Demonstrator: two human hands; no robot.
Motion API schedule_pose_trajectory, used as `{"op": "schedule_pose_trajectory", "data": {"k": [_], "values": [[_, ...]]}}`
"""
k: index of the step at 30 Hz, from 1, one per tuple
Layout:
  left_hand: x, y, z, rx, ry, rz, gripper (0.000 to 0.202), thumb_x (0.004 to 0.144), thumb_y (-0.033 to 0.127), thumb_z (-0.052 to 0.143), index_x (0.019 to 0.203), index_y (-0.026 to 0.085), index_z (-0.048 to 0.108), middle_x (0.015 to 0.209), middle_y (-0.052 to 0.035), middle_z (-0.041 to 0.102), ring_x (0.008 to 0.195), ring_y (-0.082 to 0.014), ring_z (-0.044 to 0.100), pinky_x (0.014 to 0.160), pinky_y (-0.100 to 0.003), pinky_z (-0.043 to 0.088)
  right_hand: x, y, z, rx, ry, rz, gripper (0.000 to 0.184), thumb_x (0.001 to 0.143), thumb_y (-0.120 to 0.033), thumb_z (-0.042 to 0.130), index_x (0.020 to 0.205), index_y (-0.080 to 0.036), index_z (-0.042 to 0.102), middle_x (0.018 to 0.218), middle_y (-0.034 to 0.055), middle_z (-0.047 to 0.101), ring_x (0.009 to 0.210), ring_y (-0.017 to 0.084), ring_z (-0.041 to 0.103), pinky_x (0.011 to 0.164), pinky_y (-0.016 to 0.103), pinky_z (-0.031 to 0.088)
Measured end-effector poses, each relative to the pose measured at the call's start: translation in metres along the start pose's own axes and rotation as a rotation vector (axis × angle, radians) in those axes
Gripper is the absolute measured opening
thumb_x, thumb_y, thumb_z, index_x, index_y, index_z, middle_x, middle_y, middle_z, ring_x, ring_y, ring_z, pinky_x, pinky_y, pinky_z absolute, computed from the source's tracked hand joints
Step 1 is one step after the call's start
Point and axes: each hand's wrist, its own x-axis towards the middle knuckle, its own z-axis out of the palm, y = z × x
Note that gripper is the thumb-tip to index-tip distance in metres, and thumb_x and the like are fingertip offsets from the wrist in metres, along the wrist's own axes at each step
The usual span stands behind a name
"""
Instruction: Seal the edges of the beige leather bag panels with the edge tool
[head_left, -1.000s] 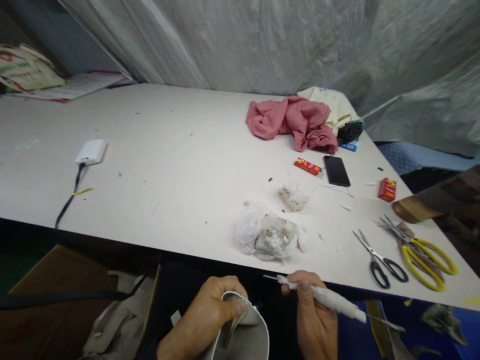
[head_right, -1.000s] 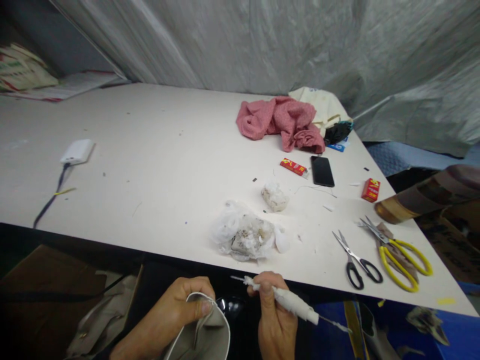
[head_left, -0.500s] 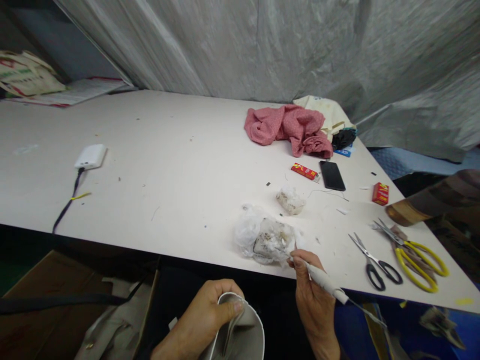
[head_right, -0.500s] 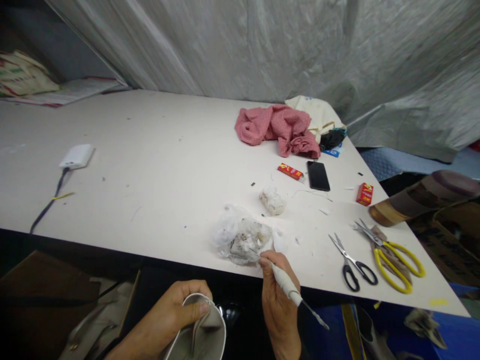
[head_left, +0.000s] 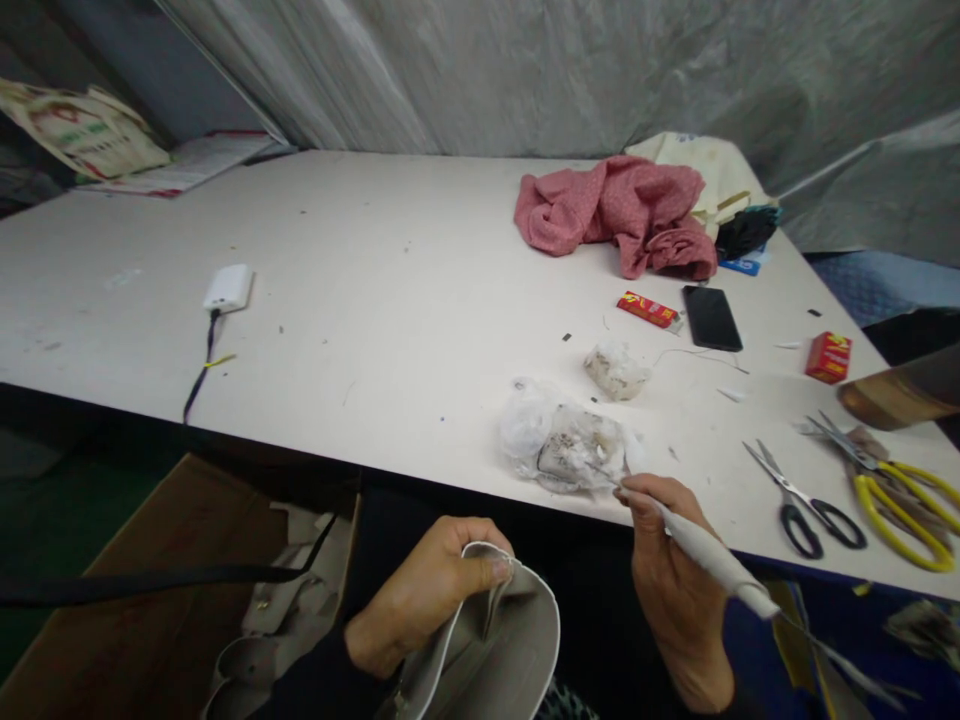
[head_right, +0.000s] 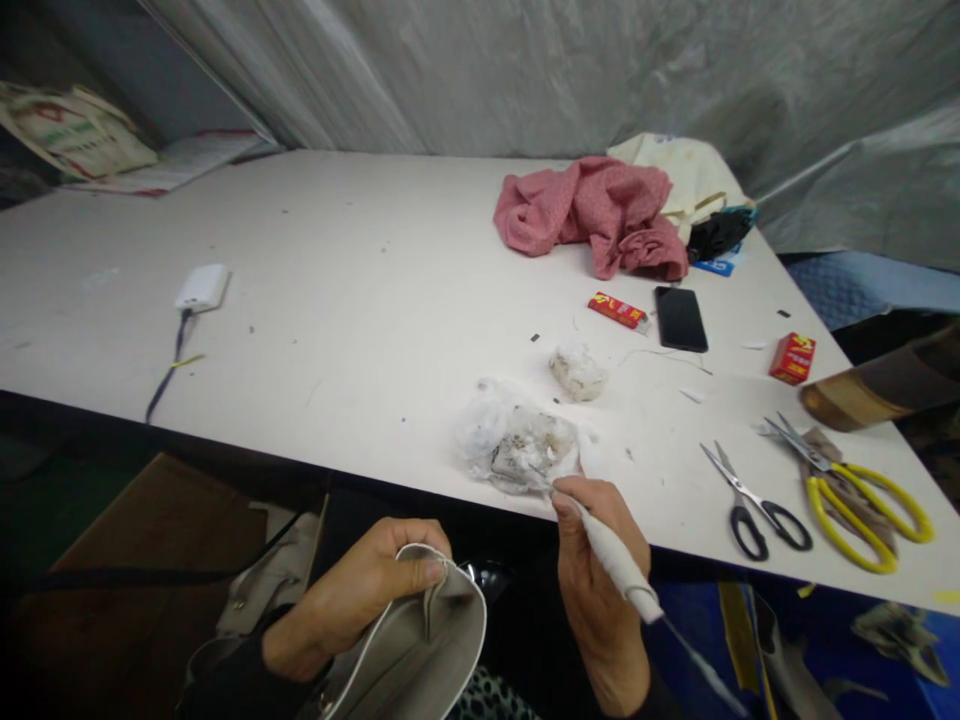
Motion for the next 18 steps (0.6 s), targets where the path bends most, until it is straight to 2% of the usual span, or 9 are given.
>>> {"op": "schedule_pose_trajectory", "data": {"k": [1,3,6,18], "values": [[0.0,0.0,0.0,-0.005,-0.008,-0.004,0.025,0.068,0.036,0.079,0.074,0.013,0.069,0.069,-0.0015,0.063,0.067,-0.0154,0.051,0.066,-0.028,0.037,-0.004,-0.006,-0.001,0.071,-0.032,0.054,0.02,0.108,-0.033,0.054,0.097,-0.023,0.068,0.085,-0.0003,0.069,0.082,0.015,0.065,0.079,0.025,0.05],[0.0,0.001,0.0,-0.024,-0.035,-0.02,0.027,0.067,0.037,0.08,0.074,0.013,0.069,0.068,-0.0015,0.063,0.065,-0.0148,0.05,0.064,-0.028,0.036,-0.012,-0.016,-0.001,0.229,-0.199,0.159,0.025,0.109,-0.033,0.051,0.091,-0.024,0.066,0.074,-0.0035,0.065,0.073,0.012,0.064,0.073,0.021,0.05],[-0.001,0.002,0.001,-0.053,-0.077,-0.037,0.028,0.067,0.037,0.081,0.073,0.012,0.069,0.067,-0.0014,0.062,0.063,-0.0136,0.048,0.062,-0.027,0.034,-0.021,-0.025,0.002,0.362,-0.43,0.227,0.03,0.108,-0.035,0.052,0.085,-0.023,0.066,0.07,-0.0045,0.064,0.067,0.011,0.062,0.066,0.018,0.048],[-0.002,0.0,0.001,-0.065,-0.105,-0.03,0.03,0.068,0.039,0.081,0.075,0.013,0.069,0.068,-0.0008,0.06,0.064,-0.0139,0.047,0.064,-0.027,0.034,-0.023,-0.024,0.01,0.375,-0.537,0.277,0.033,0.107,-0.039,0.052,0.083,-0.021,0.066,0.071,-0.0021,0.064,0.068,0.013,0.062,0.064,0.021,0.048]]}}
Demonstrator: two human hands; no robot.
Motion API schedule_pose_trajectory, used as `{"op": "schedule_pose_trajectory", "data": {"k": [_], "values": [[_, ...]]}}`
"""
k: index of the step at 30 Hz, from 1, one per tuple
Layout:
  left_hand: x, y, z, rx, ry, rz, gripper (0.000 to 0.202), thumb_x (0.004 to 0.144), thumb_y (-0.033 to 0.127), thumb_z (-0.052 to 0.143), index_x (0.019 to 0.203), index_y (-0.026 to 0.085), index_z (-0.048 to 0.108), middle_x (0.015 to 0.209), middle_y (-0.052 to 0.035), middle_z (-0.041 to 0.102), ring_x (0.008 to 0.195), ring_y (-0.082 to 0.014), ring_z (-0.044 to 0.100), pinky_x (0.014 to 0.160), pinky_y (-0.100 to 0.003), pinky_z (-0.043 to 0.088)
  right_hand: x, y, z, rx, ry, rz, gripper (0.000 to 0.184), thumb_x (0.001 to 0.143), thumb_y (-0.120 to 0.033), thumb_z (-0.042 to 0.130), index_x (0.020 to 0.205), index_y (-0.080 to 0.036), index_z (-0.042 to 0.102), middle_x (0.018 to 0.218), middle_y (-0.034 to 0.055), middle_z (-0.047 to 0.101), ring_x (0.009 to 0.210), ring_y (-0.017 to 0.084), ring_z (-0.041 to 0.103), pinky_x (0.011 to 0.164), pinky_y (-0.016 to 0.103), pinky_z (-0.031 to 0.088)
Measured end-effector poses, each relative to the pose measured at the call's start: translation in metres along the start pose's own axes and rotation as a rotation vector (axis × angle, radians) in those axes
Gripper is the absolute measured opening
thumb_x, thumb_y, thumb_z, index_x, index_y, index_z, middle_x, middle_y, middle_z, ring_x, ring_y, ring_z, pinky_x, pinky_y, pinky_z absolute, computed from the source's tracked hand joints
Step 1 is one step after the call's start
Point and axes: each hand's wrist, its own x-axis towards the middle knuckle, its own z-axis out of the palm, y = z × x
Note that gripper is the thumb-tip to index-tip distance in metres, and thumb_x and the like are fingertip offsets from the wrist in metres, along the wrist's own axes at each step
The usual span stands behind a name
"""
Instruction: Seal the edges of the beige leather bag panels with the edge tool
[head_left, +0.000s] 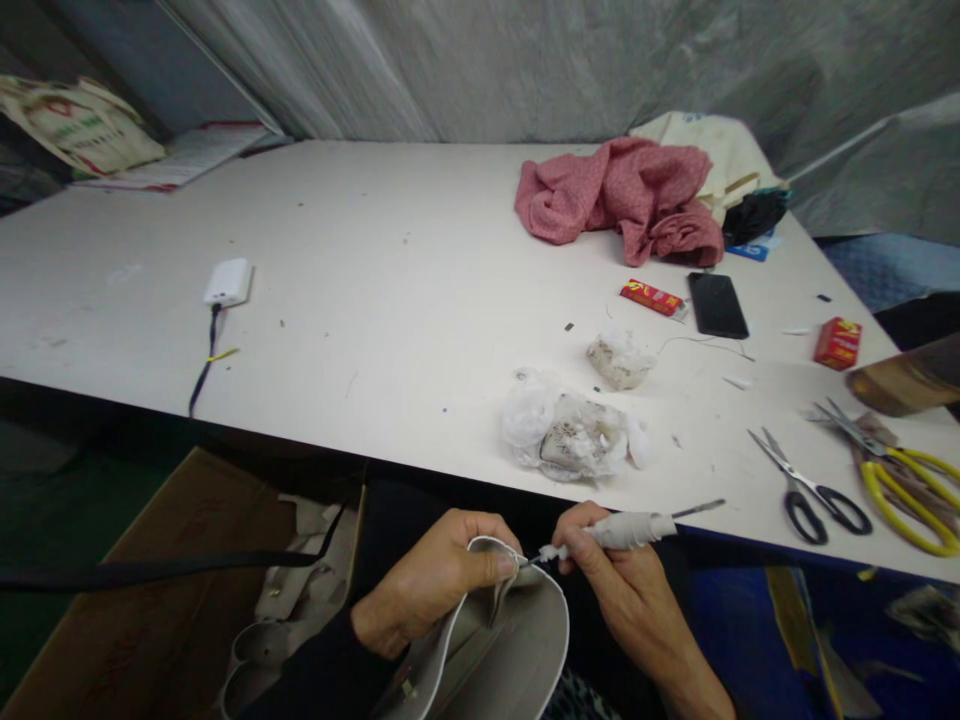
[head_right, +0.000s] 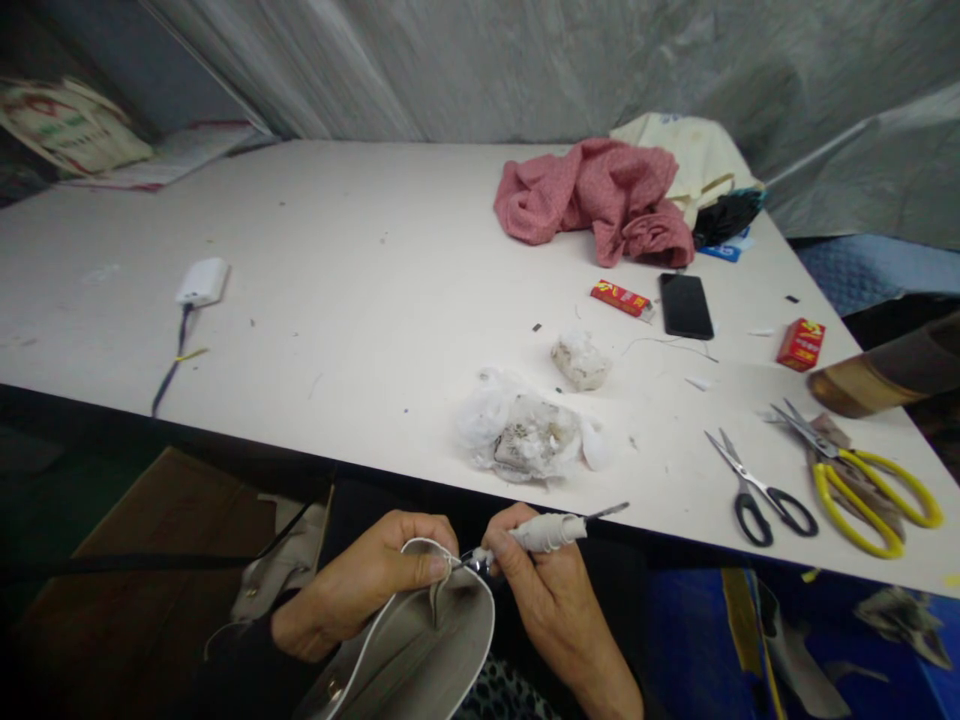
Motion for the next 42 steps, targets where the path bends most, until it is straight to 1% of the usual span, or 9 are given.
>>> {"op": "schedule_pose_trajectory", "data": {"k": [6,13,16,19,22,25,32,36,42], "values": [[0.002,-0.008,0.002,0.055,0.045,0.047,0.031,0.072,0.042,0.077,0.076,0.013,0.067,0.069,-0.0006,0.058,0.067,-0.0147,0.045,0.065,-0.028,0.034,-0.001,0.002,0.004,-0.078,0.012,-0.048,0.028,0.107,-0.034,0.052,0.087,-0.022,0.066,0.072,-0.0028,0.064,0.068,0.012,0.063,0.066,0.021,0.047],[0.005,-0.019,0.004,-0.083,0.083,0.045,0.029,0.071,0.039,0.08,0.075,0.015,0.064,0.065,0.0008,0.057,0.062,-0.0129,0.043,0.061,-0.026,0.032,-0.006,0.009,0.007,-0.128,0.019,-0.156,0.027,0.11,-0.029,0.049,0.087,-0.022,0.062,0.08,-0.0015,0.062,0.074,0.013,0.06,0.071,0.025,0.047],[0.005,-0.021,0.003,-0.152,0.074,0.036,0.032,0.067,0.039,0.084,0.074,0.014,0.064,0.064,0.0008,0.057,0.061,-0.0124,0.043,0.06,-0.025,0.031,-0.011,0.005,-0.002,-0.187,-0.154,-0.286,0.024,0.11,-0.03,0.05,0.091,-0.023,0.063,0.084,-0.0005,0.066,0.078,0.016,0.06,0.074,0.029,0.047],[0.004,-0.02,0.005,-0.205,0.04,0.033,0.033,0.065,0.037,0.086,0.073,0.014,0.065,0.064,0.0009,0.056,0.06,-0.0114,0.042,0.059,-0.025,0.031,-0.014,-0.009,-0.013,-0.426,-0.397,-0.454,0.015,0.108,-0.024,0.054,0.098,-0.023,0.066,0.09,0.0014,0.071,0.084,0.019,0.062,0.075,0.034,0.046],[0.004,-0.018,0.007,-0.247,0.022,0.016,0.033,0.063,0.036,0.088,0.072,0.014,0.065,0.062,0.0015,0.056,0.058,-0.0106,0.042,0.058,-0.024,0.031,-0.015,-0.024,-0.019,-0.618,-0.469,-0.563,0.009,0.104,-0.02,0.061,0.098,-0.022,0.068,0.09,0.0032,0.073,0.088,0.023,0.063,0.074,0.037,0.044],[0.003,-0.017,0.009,-0.266,0.038,0.003,0.035,0.061,0.036,0.089,0.071,0.014,0.063,0.062,0.0019,0.056,0.057,-0.0104,0.043,0.056,-0.024,0.031,-0.016,-0.024,-0.022,-0.481,-0.377,-0.558,0.008,0.104,-0.022,0.06,0.101,-0.023,0.067,0.088,0.0034,0.072,0.082,0.021,0.064,0.072,0.036,0.046],[-0.007,-0.015,0.009,-0.124,0.08,0.042,0.034,0.065,0.039,0.085,0.072,0.015,0.062,0.062,0.0019,0.056,0.057,-0.0109,0.044,0.056,-0.024,0.031,-0.032,0.0,-0.005,-0.027,0.191,-0.26,0.019,0.109,-0.035,0.054,0.111,-0.028,0.072,0.09,0.0022,0.077,0.076,0.017,0.071,0.069,0.029,0.059],[-0.016,-0.012,0.013,0.044,0.1,0.105,0.031,0.069,0.04,0.082,0.072,0.015,0.063,0.065,0.0009,0.057,0.06,-0.0122,0.046,0.059,-0.026,0.033,-0.041,0.004,0.007,0.091,0.285,-0.129,0.021,0.108,-0.037,0.055,0.118,-0.026,0.071,0.089,0.0025,0.08,0.065,0.015,0.072,0.062,0.026,0.062],[-0.027,-0.004,0.006,0.018,0.21,0.194,0.03,0.07,0.039,0.082,0.073,0.015,0.064,0.062,0.0019,0.057,0.057,-0.0123,0.048,0.056,-0.025,0.035,-0.046,0.001,0.005,0.061,0.319,-0.079,0.017,0.101,-0.036,0.067,0.098,-0.022,0.074,0.081,0.0032,0.08,0.063,0.015,0.073,0.06,0.023,0.062]]}}
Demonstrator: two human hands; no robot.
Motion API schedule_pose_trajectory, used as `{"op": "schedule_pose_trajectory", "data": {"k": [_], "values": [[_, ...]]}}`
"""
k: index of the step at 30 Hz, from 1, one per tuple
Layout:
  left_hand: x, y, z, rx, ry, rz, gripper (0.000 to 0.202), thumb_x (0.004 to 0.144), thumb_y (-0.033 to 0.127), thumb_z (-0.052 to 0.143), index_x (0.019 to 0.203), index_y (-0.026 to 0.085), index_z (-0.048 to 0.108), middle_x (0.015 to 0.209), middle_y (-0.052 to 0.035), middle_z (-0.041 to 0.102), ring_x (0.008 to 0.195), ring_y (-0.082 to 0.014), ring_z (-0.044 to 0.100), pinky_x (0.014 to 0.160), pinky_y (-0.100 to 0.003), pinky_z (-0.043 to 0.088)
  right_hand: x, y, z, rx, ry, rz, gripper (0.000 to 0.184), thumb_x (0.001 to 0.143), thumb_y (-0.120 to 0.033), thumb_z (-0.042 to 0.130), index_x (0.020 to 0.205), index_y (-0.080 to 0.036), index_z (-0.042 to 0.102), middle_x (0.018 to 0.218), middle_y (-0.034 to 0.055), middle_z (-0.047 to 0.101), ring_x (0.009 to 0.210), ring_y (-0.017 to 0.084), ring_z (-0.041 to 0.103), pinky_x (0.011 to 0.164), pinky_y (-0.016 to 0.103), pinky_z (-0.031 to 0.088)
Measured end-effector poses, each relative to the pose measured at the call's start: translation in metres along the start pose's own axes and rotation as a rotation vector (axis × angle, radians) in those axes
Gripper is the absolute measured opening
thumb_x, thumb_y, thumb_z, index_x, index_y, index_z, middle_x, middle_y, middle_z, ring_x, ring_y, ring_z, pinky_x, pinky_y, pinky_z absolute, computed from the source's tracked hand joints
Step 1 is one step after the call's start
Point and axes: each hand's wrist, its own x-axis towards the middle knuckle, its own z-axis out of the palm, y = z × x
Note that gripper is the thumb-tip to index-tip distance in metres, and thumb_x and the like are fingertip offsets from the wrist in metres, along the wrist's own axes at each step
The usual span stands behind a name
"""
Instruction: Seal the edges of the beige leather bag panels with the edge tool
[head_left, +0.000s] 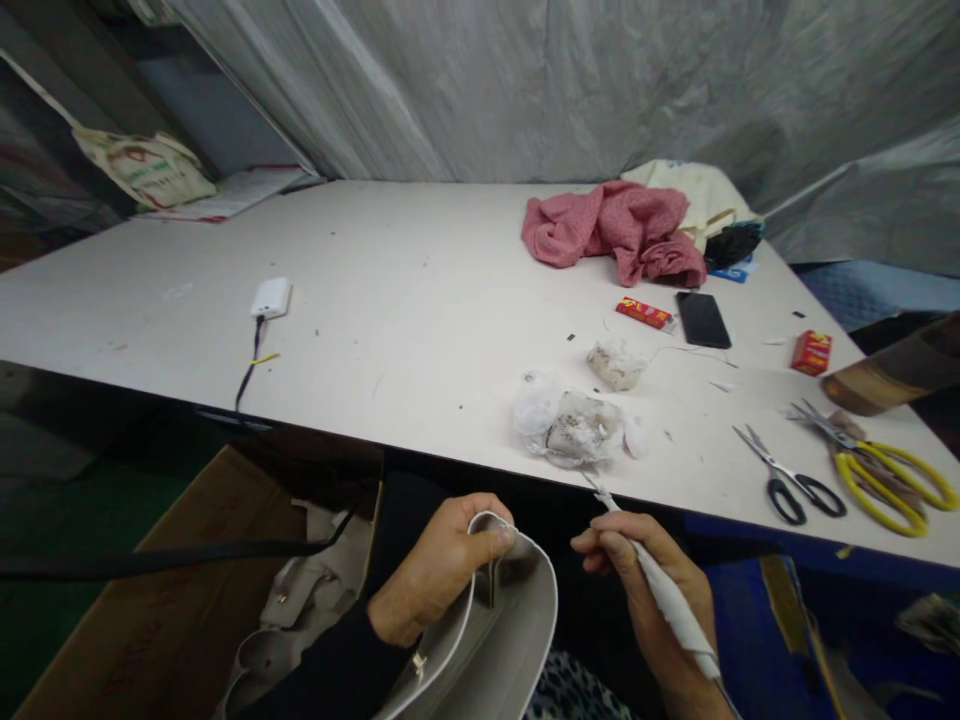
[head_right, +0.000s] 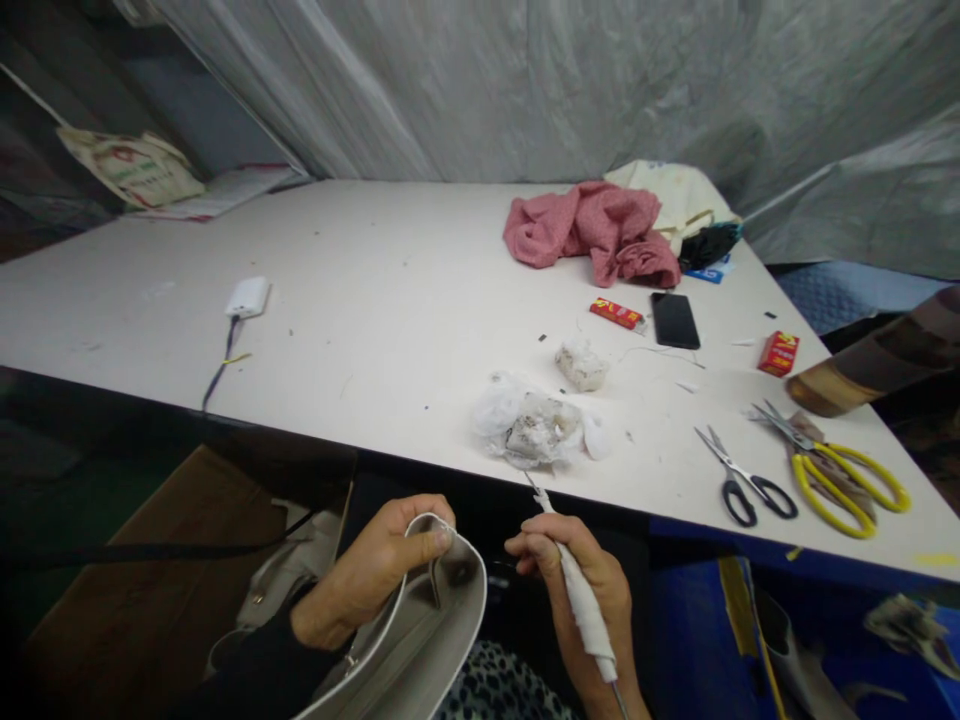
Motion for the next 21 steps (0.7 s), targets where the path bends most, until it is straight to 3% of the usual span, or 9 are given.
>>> {"op": "schedule_pose_trajectory", "data": {"k": [7,10,14,17,21], "values": [[-0.021,0.052,-0.06,-0.192,0.434,0.251,0.037,0.068,0.039,0.087,0.087,0.015,0.068,0.07,-0.0004,0.068,0.059,-0.0157,0.061,0.059,-0.028,0.049,-0.006,-0.021,0.003,0.035,0.127,-0.087,0.021,0.106,-0.039,0.057,0.107,-0.021,0.068,0.085,0.0058,0.081,0.057,0.015,0.071,0.053,0.025,0.059],[-0.038,0.058,-0.083,-0.205,0.612,0.363,0.037,0.066,0.037,0.087,0.089,0.014,0.068,0.072,0.0001,0.069,0.06,-0.0149,0.062,0.058,-0.026,0.05,-0.009,-0.033,0.005,-0.016,0.12,-0.095,0.021,0.103,-0.039,0.062,0.102,-0.02,0.07,0.088,0.0066,0.081,0.06,0.016,0.072,0.056,0.025,0.06],[-0.059,0.035,-0.097,-0.114,0.829,0.447,0.035,0.069,0.039,0.084,0.091,0.015,0.069,0.071,0.0011,0.068,0.06,-0.0143,0.059,0.056,-0.023,0.047,-0.019,-0.04,0.01,-0.122,0.056,-0.087,0.018,0.098,-0.039,0.07,0.098,-0.021,0.072,0.085,0.0045,0.08,0.063,0.016,0.073,0.06,0.023,0.062],[-0.068,0.006,-0.102,0.119,0.982,0.462,0.032,0.076,0.043,0.079,0.092,0.016,0.073,0.073,-0.0002,0.069,0.063,-0.0162,0.061,0.055,-0.023,0.045,-0.029,-0.033,0.017,-0.187,-0.009,-0.162,0.016,0.096,-0.038,0.073,0.099,-0.022,0.072,0.082,0.0028,0.078,0.064,0.016,0.073,0.058,0.021,0.059],[-0.069,-0.024,-0.105,0.319,1.063,0.464,0.028,0.08,0.042,0.076,0.091,0.017,0.076,0.077,-0.0025,0.073,0.069,-0.0195,0.065,0.06,-0.024,0.048,-0.034,-0.021,0.029,-0.295,-0.169,-0.321,0.013,0.098,-0.032,0.069,0.108,-0.024,0.074,0.096,0.0047,0.08,0.081,0.018,0.077,0.073,0.023,0.061]]}}
